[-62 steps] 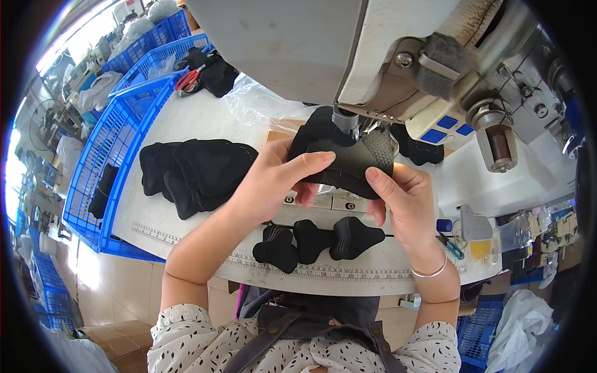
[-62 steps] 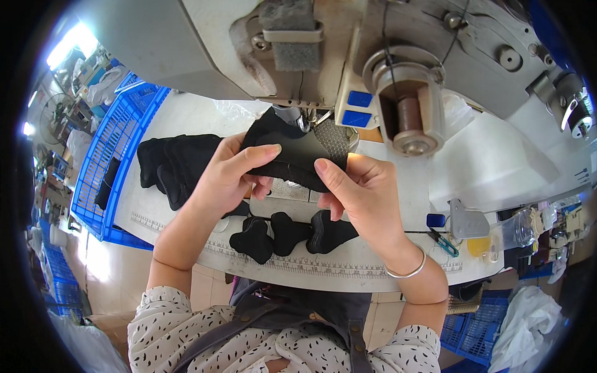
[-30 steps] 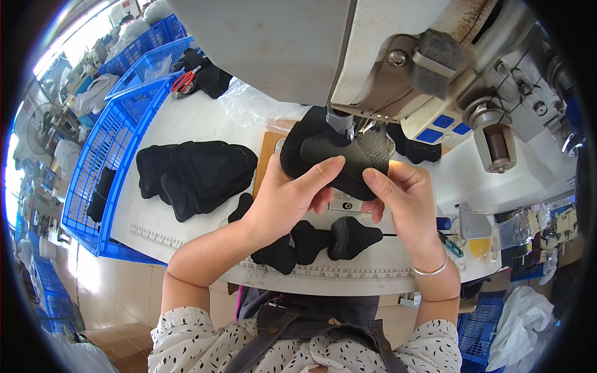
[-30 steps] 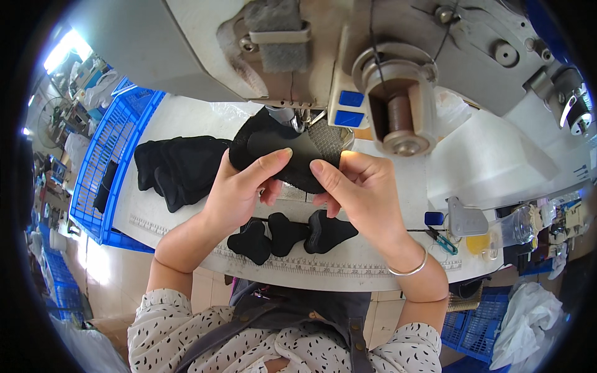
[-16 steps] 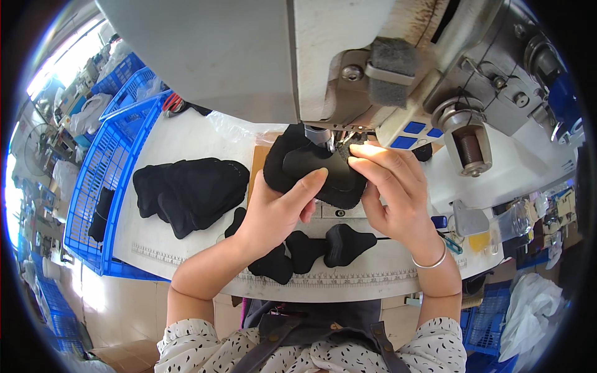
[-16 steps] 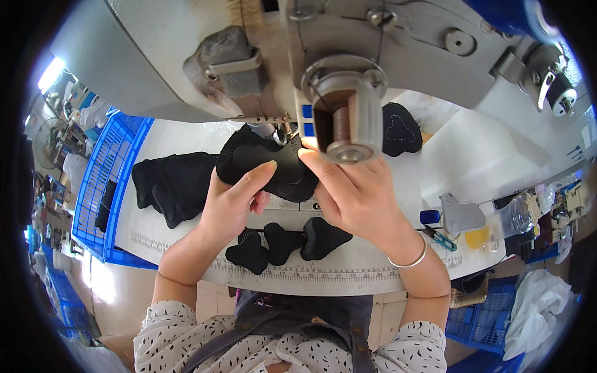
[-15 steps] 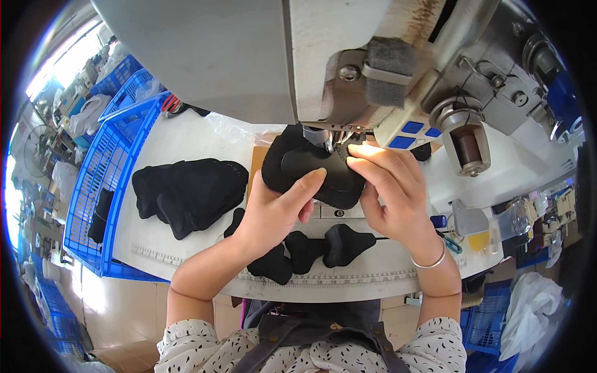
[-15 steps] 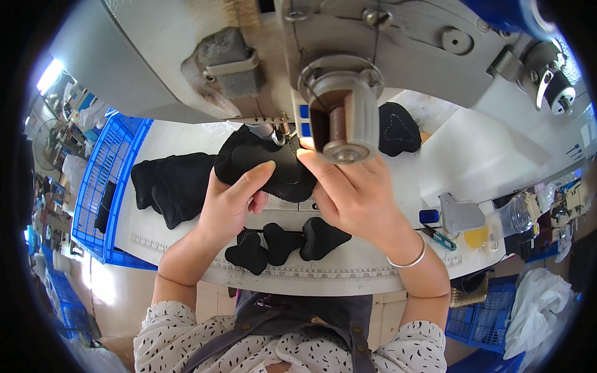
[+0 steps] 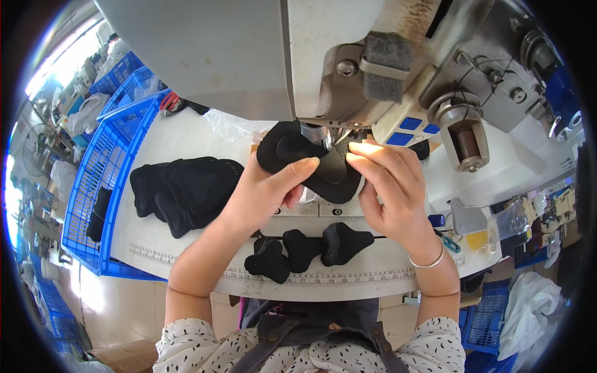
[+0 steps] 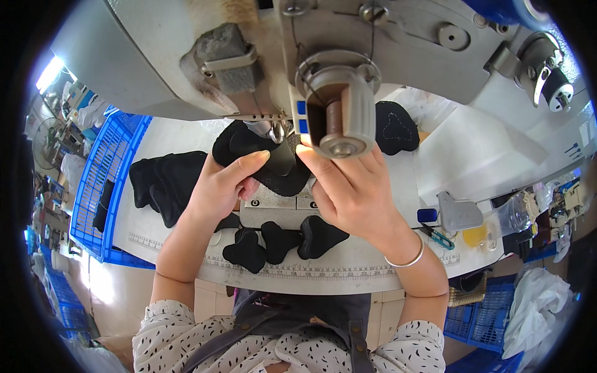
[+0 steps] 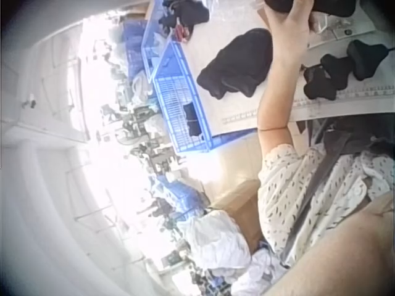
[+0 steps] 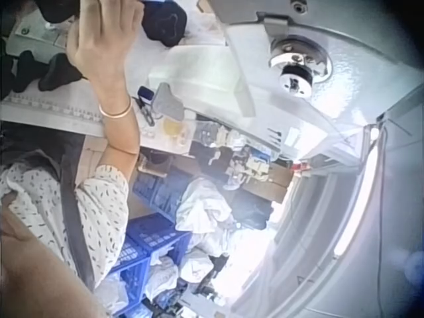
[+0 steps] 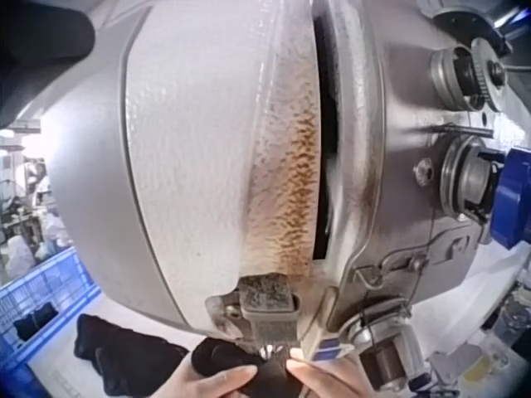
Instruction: Stitching together black fabric shoe components using an industrial sewing machine.
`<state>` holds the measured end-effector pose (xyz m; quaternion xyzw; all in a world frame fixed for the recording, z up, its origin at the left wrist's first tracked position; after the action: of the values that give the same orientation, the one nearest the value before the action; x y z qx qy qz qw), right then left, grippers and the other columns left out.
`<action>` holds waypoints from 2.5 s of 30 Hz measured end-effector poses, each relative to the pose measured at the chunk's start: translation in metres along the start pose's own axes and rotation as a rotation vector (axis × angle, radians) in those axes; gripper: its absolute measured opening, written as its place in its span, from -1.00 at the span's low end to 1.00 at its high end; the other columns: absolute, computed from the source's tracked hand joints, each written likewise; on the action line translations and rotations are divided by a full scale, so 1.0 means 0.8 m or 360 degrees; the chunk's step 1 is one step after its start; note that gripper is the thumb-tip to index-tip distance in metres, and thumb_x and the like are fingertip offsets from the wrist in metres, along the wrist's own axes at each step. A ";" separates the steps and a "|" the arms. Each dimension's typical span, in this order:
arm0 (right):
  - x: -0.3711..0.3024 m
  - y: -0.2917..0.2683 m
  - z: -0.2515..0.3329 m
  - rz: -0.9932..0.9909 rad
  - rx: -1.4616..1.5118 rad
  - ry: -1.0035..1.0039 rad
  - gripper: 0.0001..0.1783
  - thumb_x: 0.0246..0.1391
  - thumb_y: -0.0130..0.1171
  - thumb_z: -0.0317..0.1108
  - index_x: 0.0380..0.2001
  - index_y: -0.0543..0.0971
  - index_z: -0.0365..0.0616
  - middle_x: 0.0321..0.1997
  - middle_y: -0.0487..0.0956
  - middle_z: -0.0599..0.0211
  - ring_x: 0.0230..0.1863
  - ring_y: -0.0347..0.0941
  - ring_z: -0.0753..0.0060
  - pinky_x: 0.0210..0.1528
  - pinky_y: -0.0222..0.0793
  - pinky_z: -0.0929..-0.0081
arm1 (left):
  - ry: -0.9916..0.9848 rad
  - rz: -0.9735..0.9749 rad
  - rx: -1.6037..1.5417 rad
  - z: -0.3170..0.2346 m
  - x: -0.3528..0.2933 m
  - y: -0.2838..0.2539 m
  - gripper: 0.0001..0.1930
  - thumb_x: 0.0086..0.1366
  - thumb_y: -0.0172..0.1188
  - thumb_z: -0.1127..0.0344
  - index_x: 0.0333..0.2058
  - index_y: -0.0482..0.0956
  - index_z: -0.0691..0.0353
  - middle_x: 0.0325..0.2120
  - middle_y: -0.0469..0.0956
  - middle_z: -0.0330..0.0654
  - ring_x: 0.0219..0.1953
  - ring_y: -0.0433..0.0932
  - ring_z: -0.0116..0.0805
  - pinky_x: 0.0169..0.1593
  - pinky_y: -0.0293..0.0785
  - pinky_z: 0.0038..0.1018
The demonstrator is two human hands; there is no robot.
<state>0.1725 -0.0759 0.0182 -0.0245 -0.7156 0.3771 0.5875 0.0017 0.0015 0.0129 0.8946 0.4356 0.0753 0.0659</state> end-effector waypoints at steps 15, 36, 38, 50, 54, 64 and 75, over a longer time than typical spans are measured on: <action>-0.002 0.002 0.005 -0.0076 -0.0095 -0.0109 -0.57 -0.42 0.07 -0.58 -0.29 0.53 -0.22 -0.16 0.48 0.29 -0.29 0.40 0.27 -0.27 0.25 0.35 | -0.0123 0.0226 0.0016 -0.016 0.033 -0.024 -0.89 0.06 0.12 0.41 -0.45 0.46 0.32 -0.83 0.20 -0.36 -0.80 0.13 -0.61 -0.70 -0.04 -0.65; 0.005 0.010 0.017 -0.0036 -0.0264 -0.0038 -0.55 -0.40 0.07 -0.57 -0.25 0.50 -0.26 -0.19 0.48 0.27 -0.23 0.44 0.28 -0.35 0.27 0.47 | -0.0238 0.0526 -0.0110 -0.005 0.072 -0.047 -0.82 0.10 0.04 0.40 -0.36 0.49 0.41 -0.82 0.20 -0.31 -0.79 0.17 -0.53 -0.72 0.02 -0.63; 0.004 0.011 0.014 -0.0078 -0.0315 -0.0063 -0.54 -0.40 0.06 -0.57 -0.24 0.50 -0.24 -0.20 0.48 0.28 -0.23 0.44 0.27 -0.41 0.26 0.49 | -0.0186 0.0617 -0.0241 -0.007 0.073 -0.043 -0.82 0.05 0.12 0.42 -0.36 0.50 0.41 -0.82 0.23 -0.32 -0.81 0.18 -0.58 -0.73 0.02 -0.66; -0.001 0.010 0.006 0.0027 -0.0217 0.0098 -0.52 -0.38 0.06 -0.56 -0.20 0.49 -0.21 -0.23 0.48 0.24 -0.54 0.36 0.38 -0.52 0.24 0.51 | -0.0047 0.0354 -0.0053 -0.008 0.063 -0.041 -0.82 0.08 0.07 0.46 -0.34 0.51 0.43 -0.77 0.29 -0.24 -0.77 0.18 -0.51 -0.69 0.03 -0.60; -0.001 0.010 0.006 0.0036 -0.0206 0.0131 -0.53 -0.36 0.06 -0.57 -0.20 0.49 -0.22 -0.24 0.48 0.23 -0.54 0.37 0.37 -0.51 0.26 0.51 | -0.0132 0.0278 -0.0028 -0.013 0.060 -0.042 -0.83 0.07 0.06 0.48 -0.36 0.50 0.45 -0.77 0.29 -0.23 -0.77 0.17 -0.51 -0.67 0.05 -0.59; 0.003 0.014 0.012 0.0000 -0.0206 -0.0090 -0.53 -0.37 0.08 -0.57 -0.21 0.49 -0.28 -0.22 0.46 0.22 -0.37 0.42 0.32 -0.35 0.30 0.41 | 0.0044 0.0165 0.0148 -0.014 0.048 -0.035 -0.83 0.09 0.05 0.40 -0.44 0.52 0.40 -0.83 0.21 -0.28 -0.79 0.20 -0.50 -0.66 0.07 -0.60; 0.006 0.002 0.018 0.0032 -0.0078 0.0025 -0.54 -0.37 -0.04 -0.66 -0.23 0.48 -0.33 -0.16 0.47 0.15 -0.11 0.40 0.13 -0.04 0.30 0.22 | 0.0177 -0.0029 0.0235 -0.009 0.032 -0.023 -0.82 0.15 0.06 0.36 -0.57 0.45 0.33 -0.81 0.26 -0.33 -0.77 0.22 -0.60 -0.68 0.10 -0.63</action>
<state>0.1581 -0.0801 0.0206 -0.0490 -0.7197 0.3650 0.5886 0.0015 0.0332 0.0188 0.8875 0.4510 0.0918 -0.0239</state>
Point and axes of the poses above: each hand's wrist, its own x-axis towards the middle knuckle, its own y-axis out of the palm, z = x × y, the point moved 2 cm from there along x, towards the middle knuckle
